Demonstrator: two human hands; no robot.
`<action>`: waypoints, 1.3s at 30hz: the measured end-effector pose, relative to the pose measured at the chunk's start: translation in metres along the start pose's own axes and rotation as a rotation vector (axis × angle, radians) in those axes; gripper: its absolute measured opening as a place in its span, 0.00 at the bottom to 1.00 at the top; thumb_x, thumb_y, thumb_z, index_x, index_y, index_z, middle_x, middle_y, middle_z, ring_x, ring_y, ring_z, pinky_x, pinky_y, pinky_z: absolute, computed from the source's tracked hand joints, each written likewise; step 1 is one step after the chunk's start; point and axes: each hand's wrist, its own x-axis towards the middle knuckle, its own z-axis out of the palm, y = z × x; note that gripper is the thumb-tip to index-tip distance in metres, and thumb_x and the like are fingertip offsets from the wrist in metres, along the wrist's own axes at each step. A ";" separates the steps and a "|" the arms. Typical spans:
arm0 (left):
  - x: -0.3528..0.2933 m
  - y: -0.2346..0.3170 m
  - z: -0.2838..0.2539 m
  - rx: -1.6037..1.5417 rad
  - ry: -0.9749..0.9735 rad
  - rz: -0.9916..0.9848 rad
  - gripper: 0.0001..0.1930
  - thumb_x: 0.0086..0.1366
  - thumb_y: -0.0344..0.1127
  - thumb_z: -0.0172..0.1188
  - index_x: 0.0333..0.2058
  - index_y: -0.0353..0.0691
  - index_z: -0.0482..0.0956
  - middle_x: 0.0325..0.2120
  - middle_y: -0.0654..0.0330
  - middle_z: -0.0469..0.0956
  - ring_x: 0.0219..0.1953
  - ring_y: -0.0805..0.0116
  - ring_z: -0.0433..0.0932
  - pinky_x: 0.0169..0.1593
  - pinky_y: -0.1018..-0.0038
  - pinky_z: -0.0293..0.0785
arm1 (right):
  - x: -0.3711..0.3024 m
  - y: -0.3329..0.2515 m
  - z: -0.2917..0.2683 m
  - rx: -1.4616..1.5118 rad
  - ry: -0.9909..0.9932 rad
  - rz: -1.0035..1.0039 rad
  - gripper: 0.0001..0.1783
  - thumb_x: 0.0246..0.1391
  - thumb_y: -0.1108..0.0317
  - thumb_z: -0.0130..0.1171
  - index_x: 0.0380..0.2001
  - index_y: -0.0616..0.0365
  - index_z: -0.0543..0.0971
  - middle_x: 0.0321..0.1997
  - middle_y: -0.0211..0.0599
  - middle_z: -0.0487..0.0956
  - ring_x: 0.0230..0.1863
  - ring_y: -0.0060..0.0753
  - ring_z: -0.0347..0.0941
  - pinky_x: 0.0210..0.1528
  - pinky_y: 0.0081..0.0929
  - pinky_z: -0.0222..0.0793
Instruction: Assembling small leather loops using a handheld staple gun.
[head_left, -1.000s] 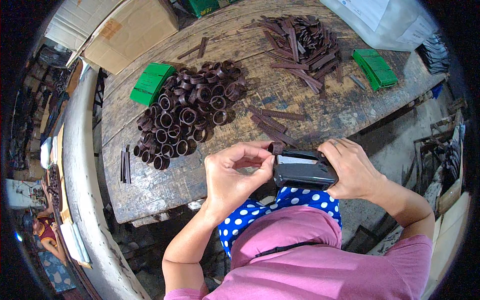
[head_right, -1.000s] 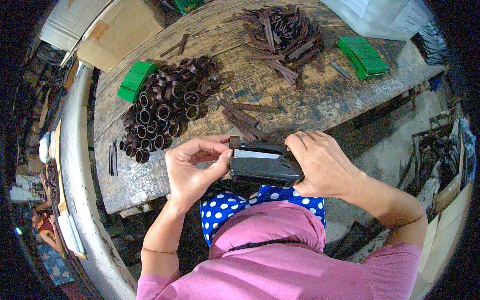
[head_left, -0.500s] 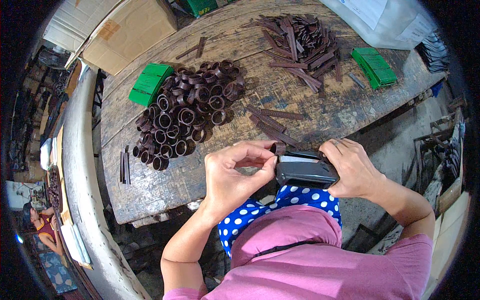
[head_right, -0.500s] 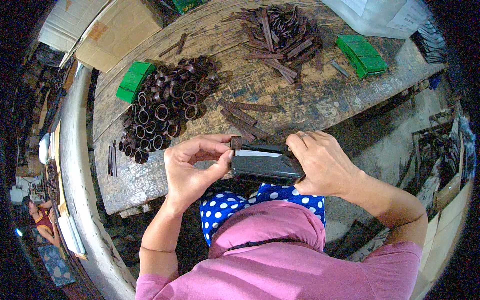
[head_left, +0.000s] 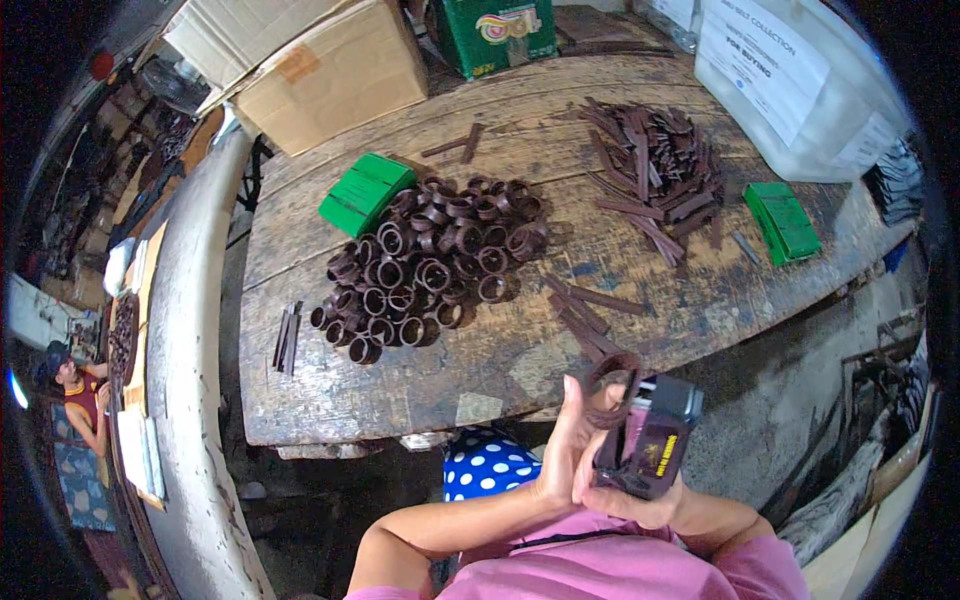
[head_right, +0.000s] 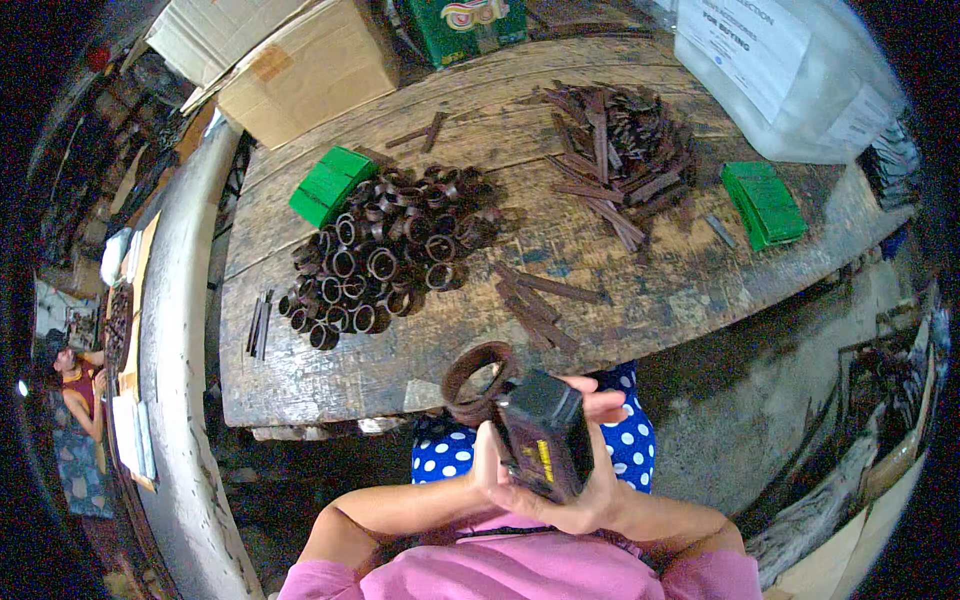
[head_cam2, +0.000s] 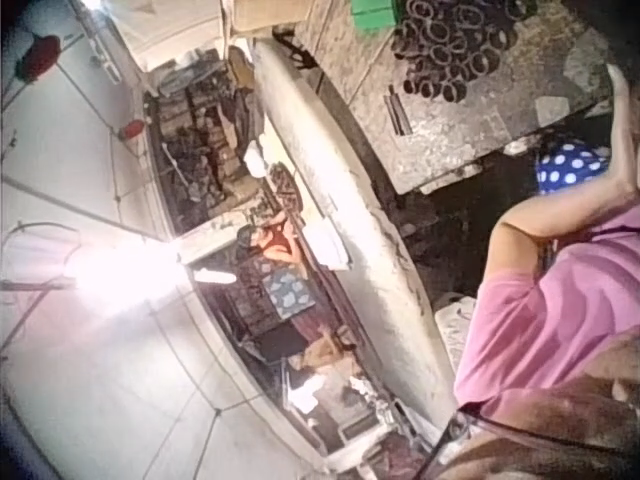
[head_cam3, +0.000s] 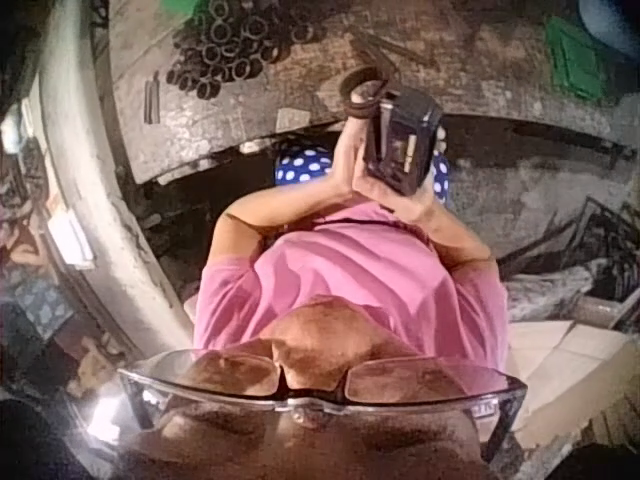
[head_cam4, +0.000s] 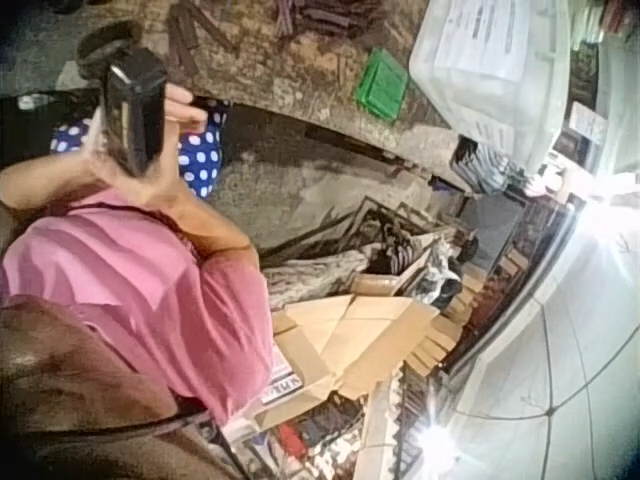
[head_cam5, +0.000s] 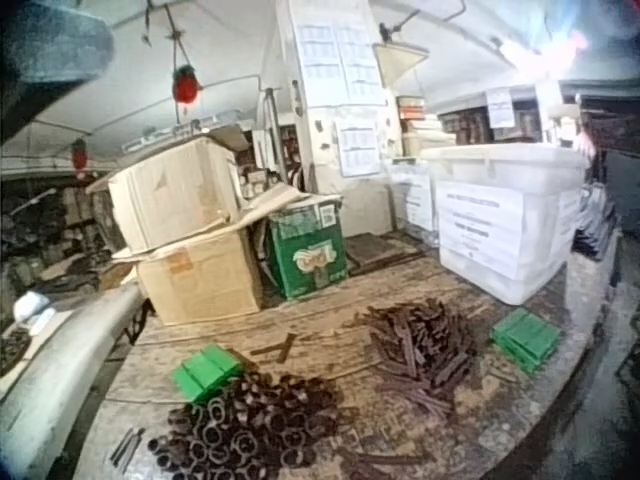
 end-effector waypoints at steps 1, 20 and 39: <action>0.000 -0.016 0.010 0.192 0.411 0.017 0.38 0.66 0.67 0.27 0.46 0.35 0.70 0.42 0.53 0.76 0.47 0.64 0.73 0.54 0.71 0.67 | 0.000 -0.012 0.004 0.036 0.006 0.093 0.39 0.43 0.72 0.68 0.57 0.62 0.60 0.51 0.41 0.69 0.53 0.33 0.67 0.54 0.32 0.63; 0.016 0.068 0.008 1.356 0.210 0.379 0.24 0.67 0.41 0.53 0.58 0.37 0.64 0.54 0.53 0.69 0.54 0.66 0.68 0.57 0.70 0.63 | 0.032 -0.022 -0.004 0.250 0.112 0.293 0.11 0.48 0.76 0.62 0.36 0.65 0.75 0.30 0.35 0.78 0.33 0.30 0.77 0.39 0.28 0.73; 0.096 0.143 0.014 2.585 -0.184 0.644 0.14 0.54 0.26 0.61 0.41 0.39 0.79 0.49 0.53 0.73 0.55 0.54 0.67 0.61 0.61 0.60 | 0.005 -0.037 -0.055 0.143 0.448 0.170 0.13 0.45 0.74 0.57 0.37 0.66 0.75 0.30 0.44 0.78 0.35 0.37 0.76 0.44 0.33 0.70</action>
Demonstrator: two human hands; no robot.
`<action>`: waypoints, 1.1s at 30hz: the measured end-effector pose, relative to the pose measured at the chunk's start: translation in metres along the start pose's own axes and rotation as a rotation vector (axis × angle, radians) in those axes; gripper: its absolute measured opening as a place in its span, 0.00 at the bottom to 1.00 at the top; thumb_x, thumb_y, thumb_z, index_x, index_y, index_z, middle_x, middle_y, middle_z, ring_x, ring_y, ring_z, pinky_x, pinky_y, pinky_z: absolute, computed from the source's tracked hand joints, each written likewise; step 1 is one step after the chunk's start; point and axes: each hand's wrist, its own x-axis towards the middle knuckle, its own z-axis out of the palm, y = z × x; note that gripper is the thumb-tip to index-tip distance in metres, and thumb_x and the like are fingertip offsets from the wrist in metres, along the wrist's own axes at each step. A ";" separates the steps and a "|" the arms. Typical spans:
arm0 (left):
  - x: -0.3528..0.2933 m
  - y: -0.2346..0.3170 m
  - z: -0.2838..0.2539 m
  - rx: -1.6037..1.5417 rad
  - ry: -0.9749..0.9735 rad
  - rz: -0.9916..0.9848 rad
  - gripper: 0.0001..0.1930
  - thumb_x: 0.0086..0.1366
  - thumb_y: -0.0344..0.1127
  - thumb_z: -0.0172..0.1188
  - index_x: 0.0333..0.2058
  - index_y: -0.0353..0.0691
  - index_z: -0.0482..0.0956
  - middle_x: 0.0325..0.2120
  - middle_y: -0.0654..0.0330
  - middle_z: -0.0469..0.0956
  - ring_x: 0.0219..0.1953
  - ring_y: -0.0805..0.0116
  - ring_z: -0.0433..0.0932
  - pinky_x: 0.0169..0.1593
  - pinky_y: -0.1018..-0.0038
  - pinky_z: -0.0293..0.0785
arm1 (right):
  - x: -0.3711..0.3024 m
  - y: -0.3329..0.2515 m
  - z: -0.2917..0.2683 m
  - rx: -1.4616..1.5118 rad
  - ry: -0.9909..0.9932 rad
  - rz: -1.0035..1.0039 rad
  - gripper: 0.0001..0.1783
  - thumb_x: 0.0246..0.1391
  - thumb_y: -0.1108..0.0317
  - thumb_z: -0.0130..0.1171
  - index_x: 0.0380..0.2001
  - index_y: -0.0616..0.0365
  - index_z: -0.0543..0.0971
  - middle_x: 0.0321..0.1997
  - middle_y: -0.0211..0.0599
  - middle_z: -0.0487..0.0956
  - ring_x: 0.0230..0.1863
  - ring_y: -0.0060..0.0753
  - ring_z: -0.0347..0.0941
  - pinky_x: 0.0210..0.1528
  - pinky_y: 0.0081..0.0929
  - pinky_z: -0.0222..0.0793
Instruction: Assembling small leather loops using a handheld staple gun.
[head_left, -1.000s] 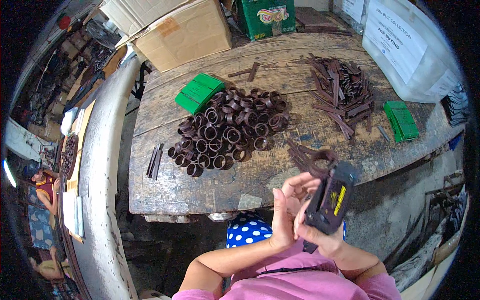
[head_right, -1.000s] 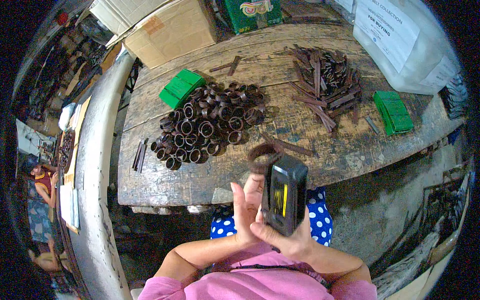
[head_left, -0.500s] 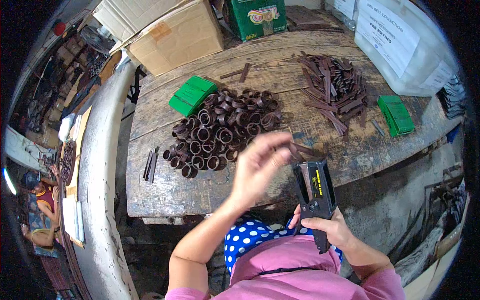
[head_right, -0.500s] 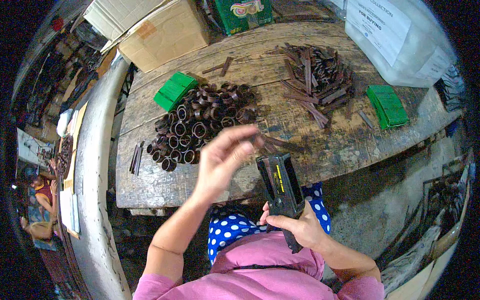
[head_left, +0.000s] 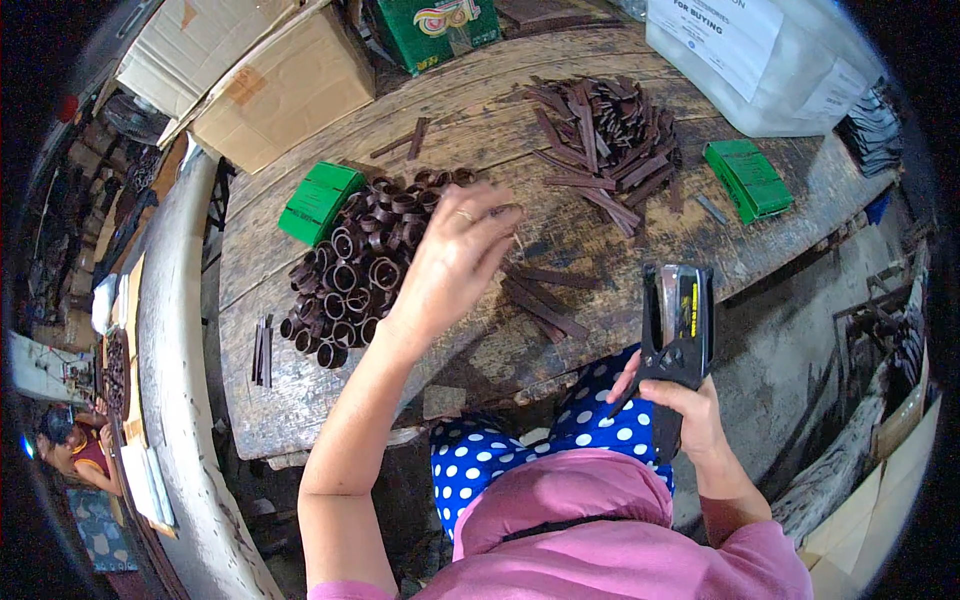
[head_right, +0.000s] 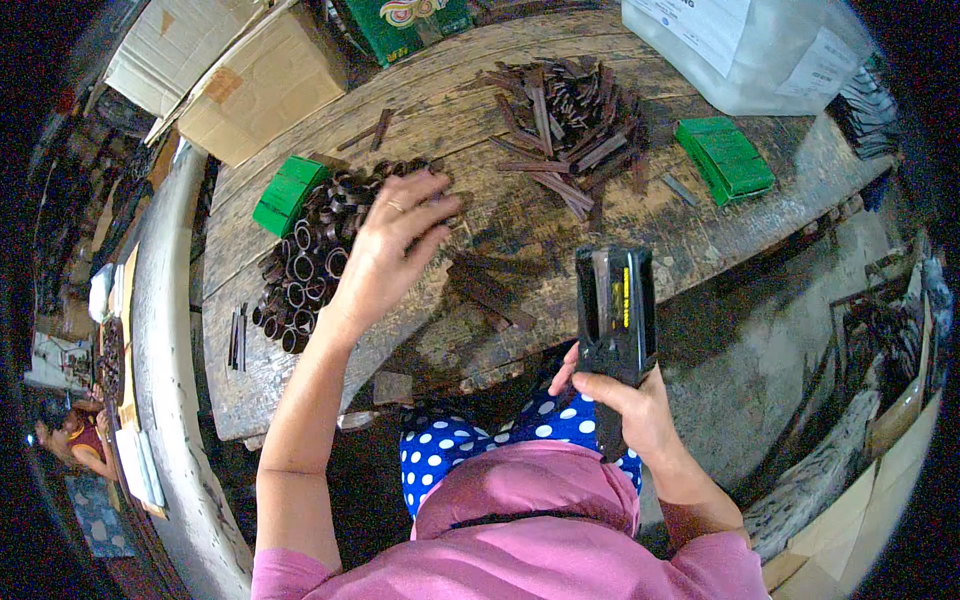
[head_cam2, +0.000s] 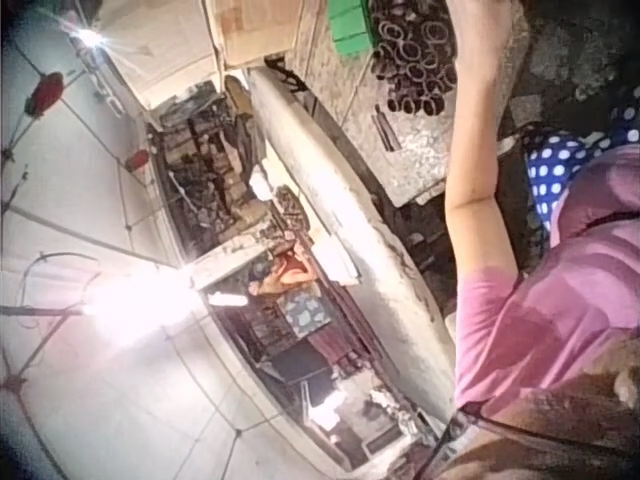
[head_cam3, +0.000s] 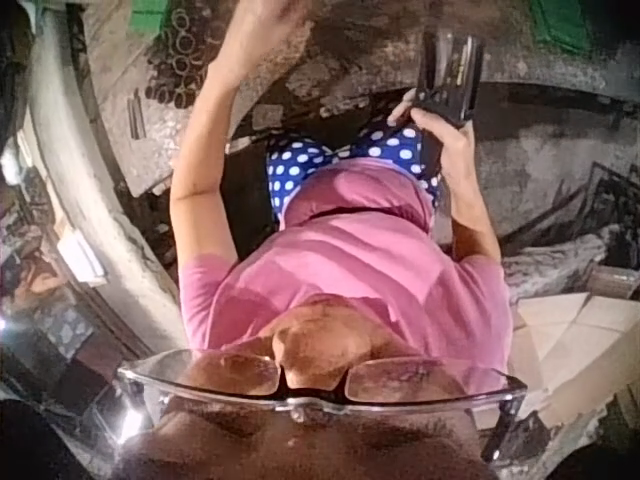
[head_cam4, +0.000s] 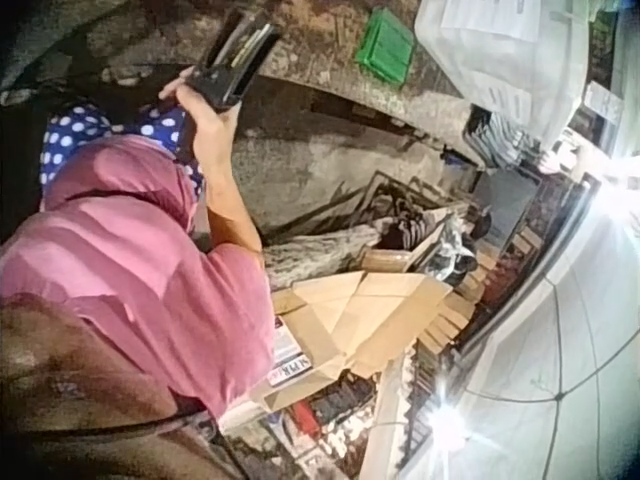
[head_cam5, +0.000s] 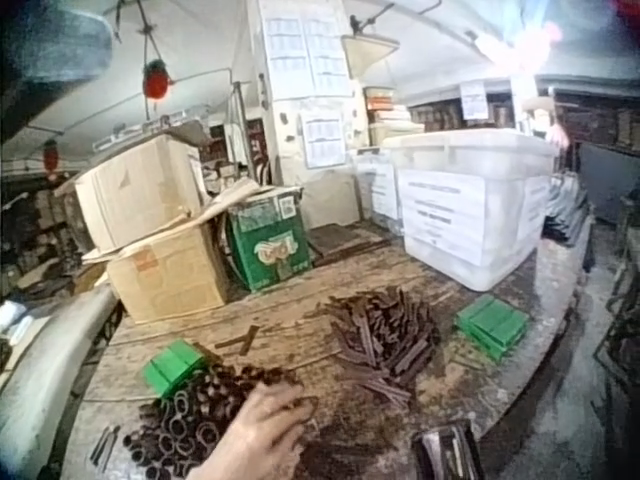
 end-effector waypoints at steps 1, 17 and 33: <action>-0.001 0.001 0.005 -0.047 -0.113 0.000 0.12 0.54 0.27 0.61 0.39 0.37 0.80 0.46 0.54 0.74 0.51 0.54 0.69 0.57 0.63 0.64 | 0.001 -0.002 -0.001 -0.001 0.008 0.000 0.13 0.45 0.74 0.57 0.37 0.66 0.75 0.30 0.44 0.78 0.35 0.37 0.76 0.44 0.33 0.70; -0.009 0.052 0.012 -0.970 -0.269 -0.749 0.07 0.58 0.31 0.63 0.30 0.33 0.79 0.28 0.57 0.80 0.28 0.74 0.80 0.28 0.79 0.76 | 0.022 -0.006 0.003 -0.053 0.053 -0.347 0.10 0.51 0.79 0.59 0.38 0.64 0.74 0.37 0.39 0.78 0.36 0.26 0.75 0.41 0.25 0.73; -0.057 0.096 0.012 -1.194 -0.330 -0.893 0.08 0.56 0.31 0.66 0.32 0.32 0.80 0.28 0.56 0.80 0.31 0.68 0.81 0.36 0.77 0.79 | 0.054 -0.015 0.029 -0.304 0.270 -0.562 0.10 0.46 0.78 0.62 0.35 0.63 0.77 0.33 0.30 0.79 0.34 0.19 0.74 0.38 0.20 0.71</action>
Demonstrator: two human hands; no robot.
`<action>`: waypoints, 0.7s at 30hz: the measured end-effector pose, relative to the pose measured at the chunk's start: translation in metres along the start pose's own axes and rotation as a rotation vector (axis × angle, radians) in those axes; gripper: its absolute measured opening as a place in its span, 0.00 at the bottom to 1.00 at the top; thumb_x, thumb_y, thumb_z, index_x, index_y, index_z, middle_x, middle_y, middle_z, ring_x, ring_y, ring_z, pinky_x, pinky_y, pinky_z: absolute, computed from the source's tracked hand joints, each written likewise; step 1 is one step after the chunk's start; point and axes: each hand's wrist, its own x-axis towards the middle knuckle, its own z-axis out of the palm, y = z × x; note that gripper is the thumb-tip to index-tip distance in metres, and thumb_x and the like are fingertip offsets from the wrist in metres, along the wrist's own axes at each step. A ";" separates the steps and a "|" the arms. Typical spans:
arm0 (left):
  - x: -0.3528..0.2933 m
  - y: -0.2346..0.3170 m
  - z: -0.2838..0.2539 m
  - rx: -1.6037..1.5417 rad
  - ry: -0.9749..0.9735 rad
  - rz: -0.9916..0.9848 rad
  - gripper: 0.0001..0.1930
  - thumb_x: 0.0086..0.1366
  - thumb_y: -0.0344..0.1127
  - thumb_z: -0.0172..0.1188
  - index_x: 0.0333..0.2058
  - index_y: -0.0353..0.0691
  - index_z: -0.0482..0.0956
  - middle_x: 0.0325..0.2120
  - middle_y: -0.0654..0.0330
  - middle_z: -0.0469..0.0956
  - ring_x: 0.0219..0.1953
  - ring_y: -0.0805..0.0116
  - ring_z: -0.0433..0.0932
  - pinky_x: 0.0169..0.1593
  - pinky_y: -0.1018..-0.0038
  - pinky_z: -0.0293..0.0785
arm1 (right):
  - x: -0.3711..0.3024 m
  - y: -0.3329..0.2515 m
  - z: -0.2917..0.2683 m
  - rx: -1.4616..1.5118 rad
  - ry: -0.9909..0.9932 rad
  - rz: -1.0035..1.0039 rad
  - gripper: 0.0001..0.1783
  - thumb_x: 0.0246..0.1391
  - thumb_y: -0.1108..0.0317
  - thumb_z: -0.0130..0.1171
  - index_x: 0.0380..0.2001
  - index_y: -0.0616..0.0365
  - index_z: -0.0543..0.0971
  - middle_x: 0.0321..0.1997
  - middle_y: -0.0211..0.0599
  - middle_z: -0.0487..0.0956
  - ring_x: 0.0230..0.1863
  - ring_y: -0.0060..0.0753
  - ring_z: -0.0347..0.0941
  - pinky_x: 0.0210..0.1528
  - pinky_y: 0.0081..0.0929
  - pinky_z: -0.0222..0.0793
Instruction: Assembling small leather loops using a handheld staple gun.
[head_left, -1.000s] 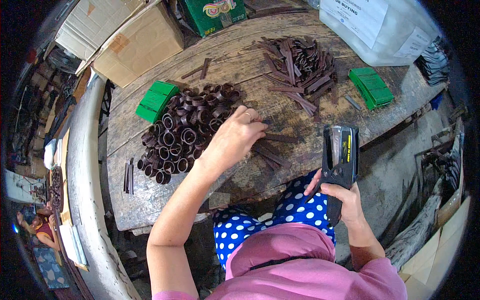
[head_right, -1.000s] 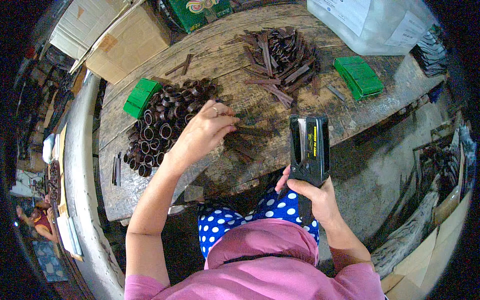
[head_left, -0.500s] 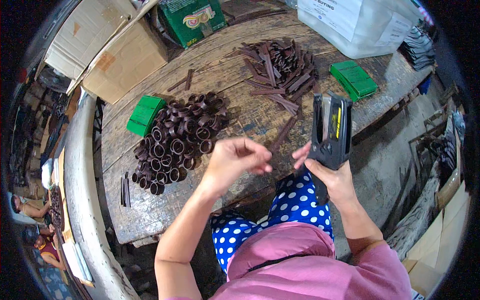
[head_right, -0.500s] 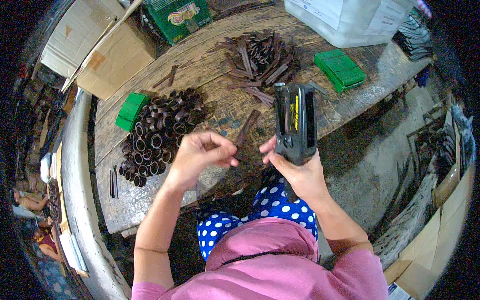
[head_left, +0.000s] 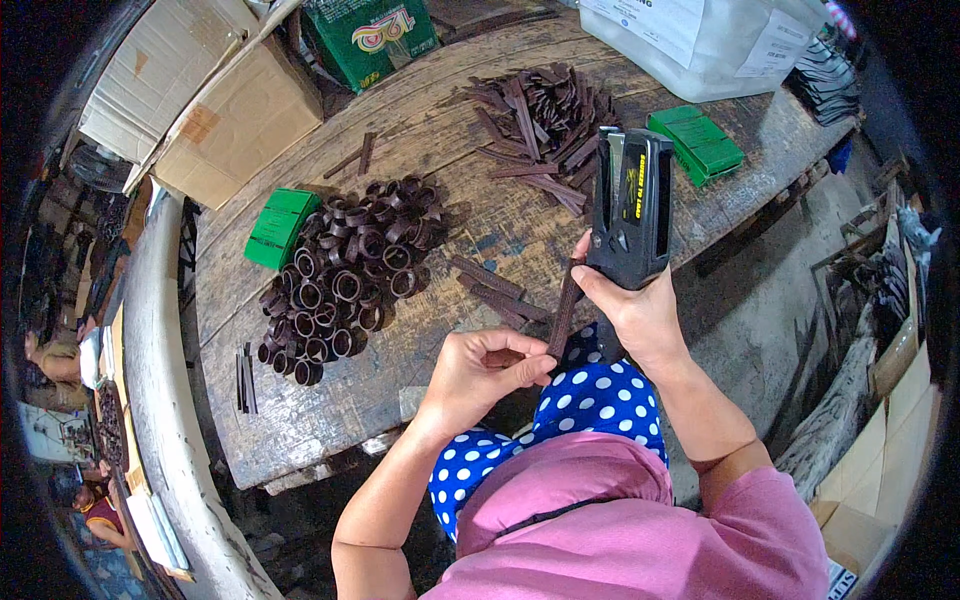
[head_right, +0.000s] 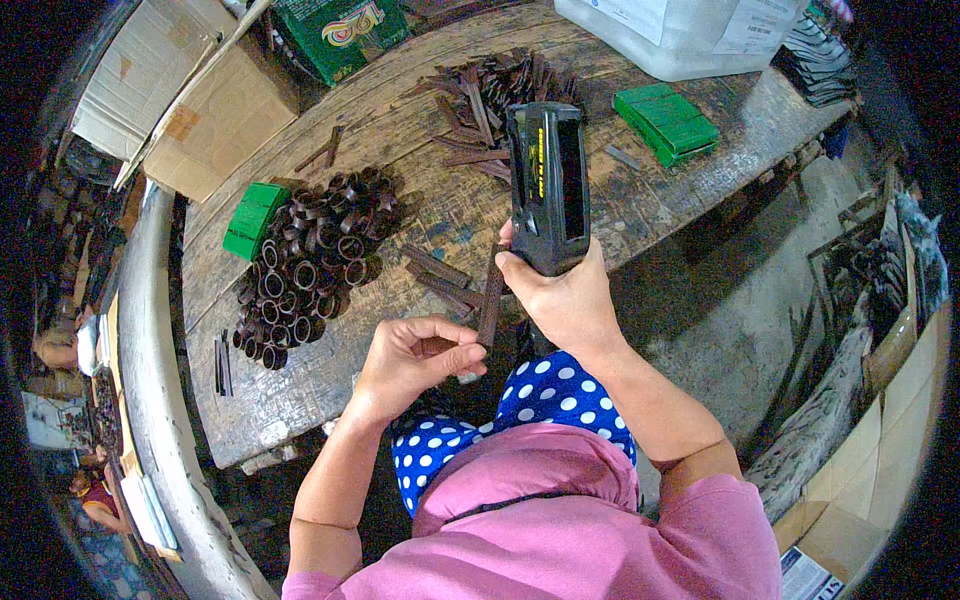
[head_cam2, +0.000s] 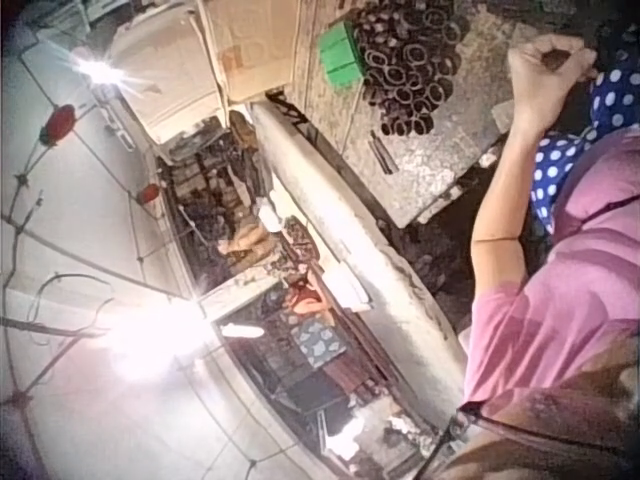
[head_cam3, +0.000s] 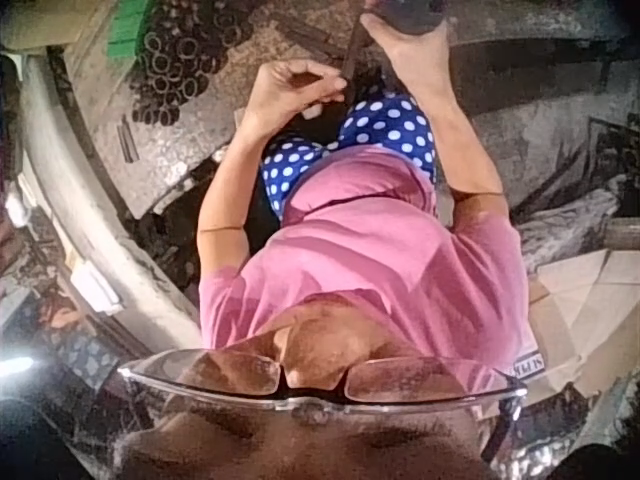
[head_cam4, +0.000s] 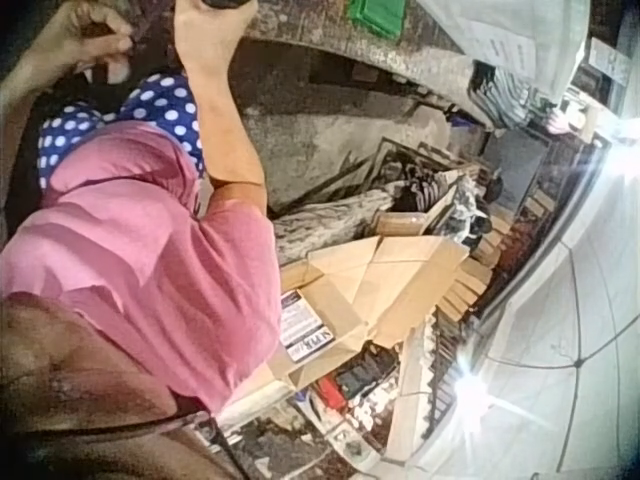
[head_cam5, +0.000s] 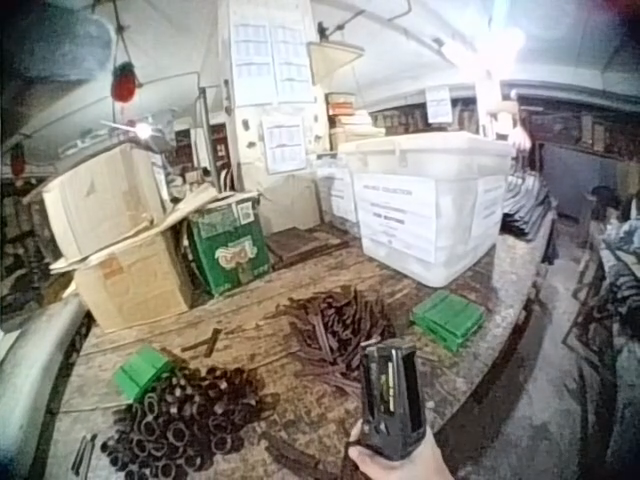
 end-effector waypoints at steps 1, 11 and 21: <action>-0.001 0.001 0.001 0.079 -0.003 0.054 0.07 0.56 0.31 0.66 0.32 0.33 0.81 0.31 0.56 0.81 0.34 0.69 0.81 0.37 0.77 0.79 | 0.001 0.000 0.000 0.013 0.005 0.004 0.10 0.46 0.78 0.62 0.34 0.63 0.76 0.33 0.30 0.79 0.34 0.19 0.74 0.38 0.21 0.71; 0.006 0.015 0.004 0.667 0.024 0.836 0.10 0.48 0.29 0.69 0.31 0.39 0.81 0.40 0.57 0.78 0.41 0.60 0.78 0.44 0.70 0.74 | -0.002 0.015 -0.003 -0.035 -0.237 0.183 0.10 0.46 0.80 0.61 0.35 0.62 0.76 0.34 0.28 0.78 0.37 0.19 0.73 0.40 0.20 0.70; 0.023 0.022 -0.017 -0.269 0.306 0.210 0.06 0.59 0.30 0.62 0.34 0.33 0.79 0.27 0.58 0.80 0.26 0.72 0.79 0.31 0.75 0.78 | -0.007 0.007 0.003 -0.075 -0.314 -0.334 0.18 0.42 0.79 0.63 0.39 0.60 0.74 0.38 0.35 0.79 0.39 0.27 0.75 0.44 0.23 0.69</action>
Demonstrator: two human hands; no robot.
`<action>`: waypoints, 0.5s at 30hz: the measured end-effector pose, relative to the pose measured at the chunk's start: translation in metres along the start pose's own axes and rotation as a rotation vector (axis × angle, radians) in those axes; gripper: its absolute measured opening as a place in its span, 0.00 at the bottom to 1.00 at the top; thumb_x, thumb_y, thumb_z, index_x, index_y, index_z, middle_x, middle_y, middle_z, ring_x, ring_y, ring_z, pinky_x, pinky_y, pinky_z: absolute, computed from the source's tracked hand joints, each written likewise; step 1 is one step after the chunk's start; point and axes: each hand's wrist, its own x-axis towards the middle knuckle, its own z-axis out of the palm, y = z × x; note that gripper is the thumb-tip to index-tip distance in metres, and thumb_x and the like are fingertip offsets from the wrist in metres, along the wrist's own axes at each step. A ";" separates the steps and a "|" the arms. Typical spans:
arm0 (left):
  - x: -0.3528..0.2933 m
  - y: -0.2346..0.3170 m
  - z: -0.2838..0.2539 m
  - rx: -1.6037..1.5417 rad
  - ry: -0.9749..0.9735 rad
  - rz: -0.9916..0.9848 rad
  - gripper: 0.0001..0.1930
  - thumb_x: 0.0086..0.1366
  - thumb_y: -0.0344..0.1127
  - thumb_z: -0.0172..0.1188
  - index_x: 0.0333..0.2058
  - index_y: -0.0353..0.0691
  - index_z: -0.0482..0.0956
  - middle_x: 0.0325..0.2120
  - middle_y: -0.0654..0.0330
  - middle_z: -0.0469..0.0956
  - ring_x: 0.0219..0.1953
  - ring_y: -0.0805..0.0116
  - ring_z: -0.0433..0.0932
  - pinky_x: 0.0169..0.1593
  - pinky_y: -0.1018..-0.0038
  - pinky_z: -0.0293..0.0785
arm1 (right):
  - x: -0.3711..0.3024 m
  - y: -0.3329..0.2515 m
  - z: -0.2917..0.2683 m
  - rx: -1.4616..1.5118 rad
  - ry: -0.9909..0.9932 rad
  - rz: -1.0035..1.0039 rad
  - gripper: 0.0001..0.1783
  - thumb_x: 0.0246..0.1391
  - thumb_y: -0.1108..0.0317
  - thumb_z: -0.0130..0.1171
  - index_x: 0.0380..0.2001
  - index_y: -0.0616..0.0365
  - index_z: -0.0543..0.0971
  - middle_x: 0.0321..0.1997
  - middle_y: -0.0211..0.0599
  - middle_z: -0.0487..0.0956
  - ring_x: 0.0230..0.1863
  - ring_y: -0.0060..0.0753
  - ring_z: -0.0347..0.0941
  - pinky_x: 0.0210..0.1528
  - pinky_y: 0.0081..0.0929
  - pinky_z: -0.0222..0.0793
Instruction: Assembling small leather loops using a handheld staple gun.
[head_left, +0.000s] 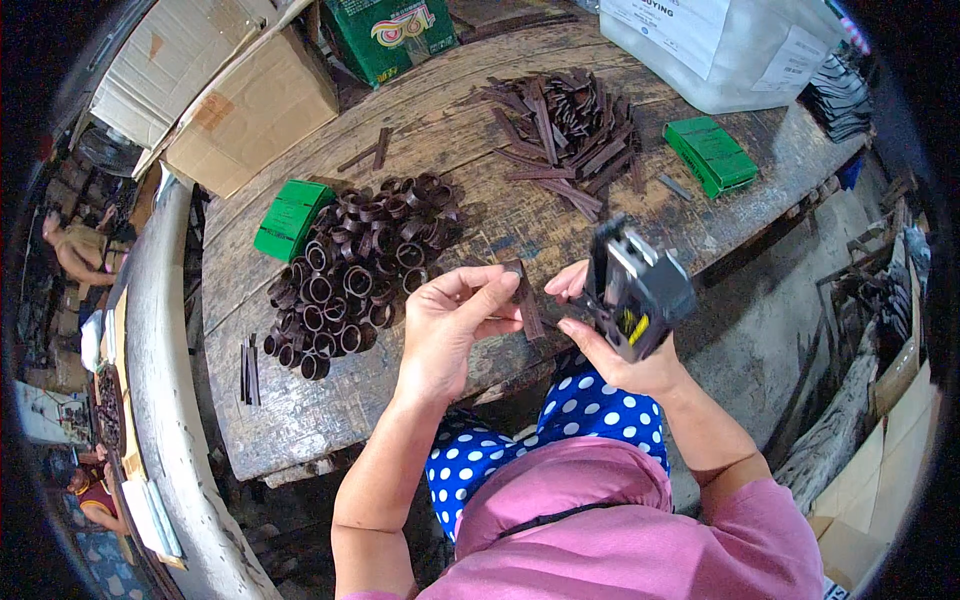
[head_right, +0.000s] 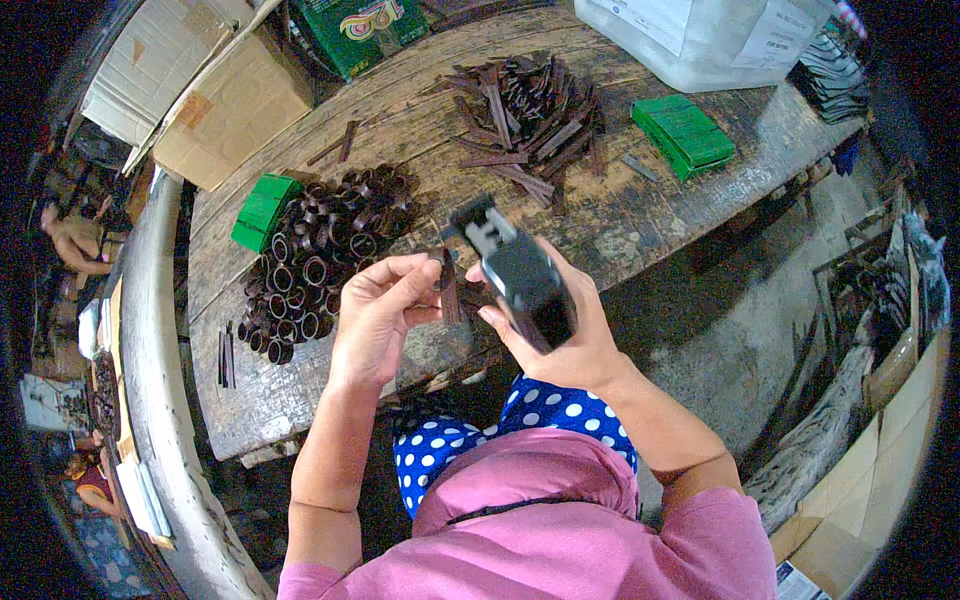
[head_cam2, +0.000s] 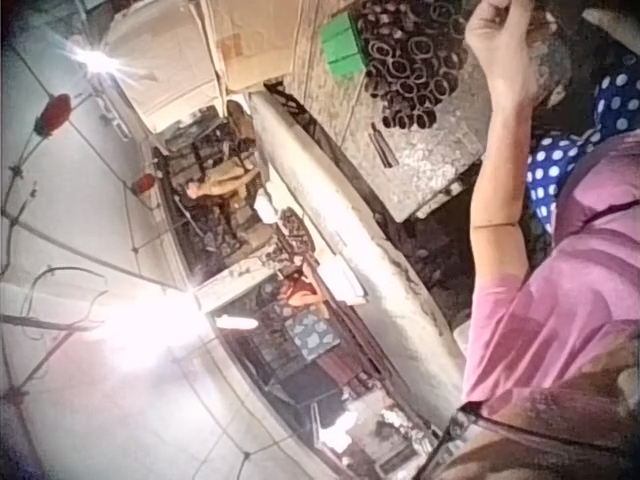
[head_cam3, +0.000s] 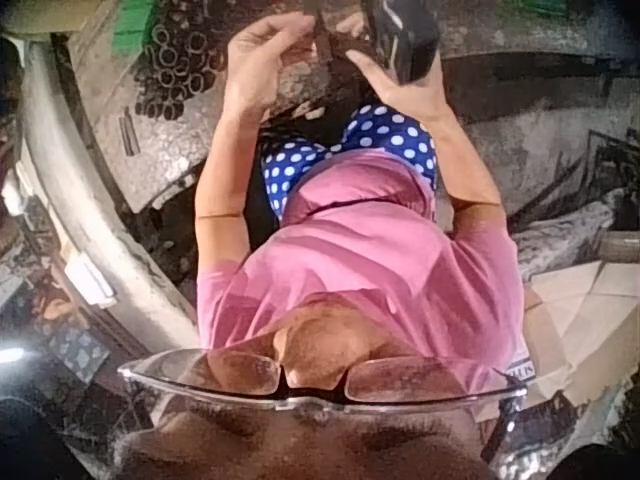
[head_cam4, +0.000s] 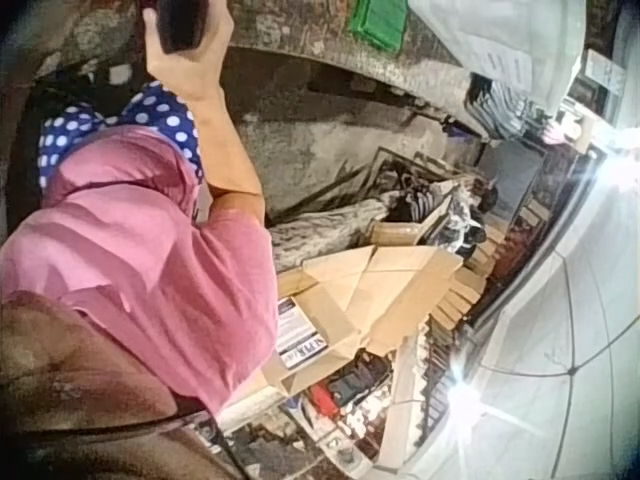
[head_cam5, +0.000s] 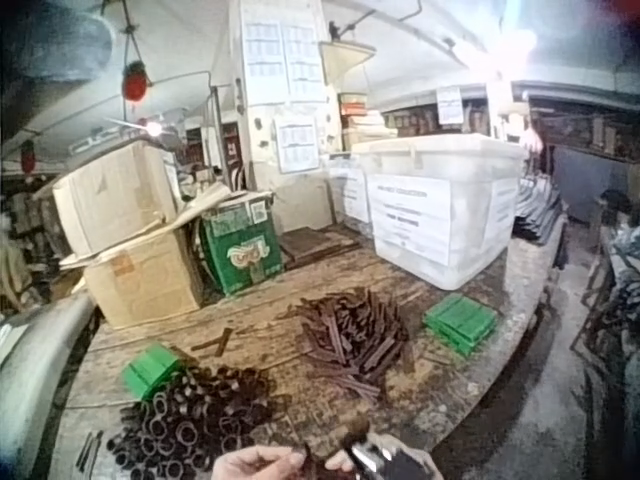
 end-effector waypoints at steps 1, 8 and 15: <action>0.000 -0.002 -0.001 -0.028 -0.023 -0.035 0.06 0.60 0.31 0.61 0.34 0.34 0.79 0.27 0.58 0.81 0.26 0.71 0.80 0.31 0.74 0.79 | 0.000 0.001 0.001 0.014 -0.025 0.011 0.18 0.42 0.80 0.63 0.39 0.59 0.74 0.38 0.36 0.79 0.39 0.27 0.76 0.43 0.24 0.69; 0.003 -0.015 -0.001 -0.113 -0.051 -0.068 0.08 0.58 0.32 0.64 0.33 0.33 0.79 0.27 0.57 0.81 0.25 0.72 0.79 0.32 0.76 0.79 | 0.001 0.006 0.006 0.052 -0.092 -0.070 0.18 0.42 0.80 0.64 0.39 0.60 0.72 0.35 0.35 0.78 0.37 0.29 0.77 0.40 0.24 0.70; -0.006 -0.011 0.003 -0.140 -0.038 -0.139 0.07 0.60 0.34 0.61 0.33 0.37 0.78 0.29 0.59 0.81 0.30 0.67 0.82 0.33 0.71 0.80 | -0.004 0.000 0.020 0.094 0.126 0.143 0.14 0.44 0.78 0.63 0.36 0.62 0.74 0.29 0.34 0.77 0.32 0.21 0.74 0.36 0.22 0.71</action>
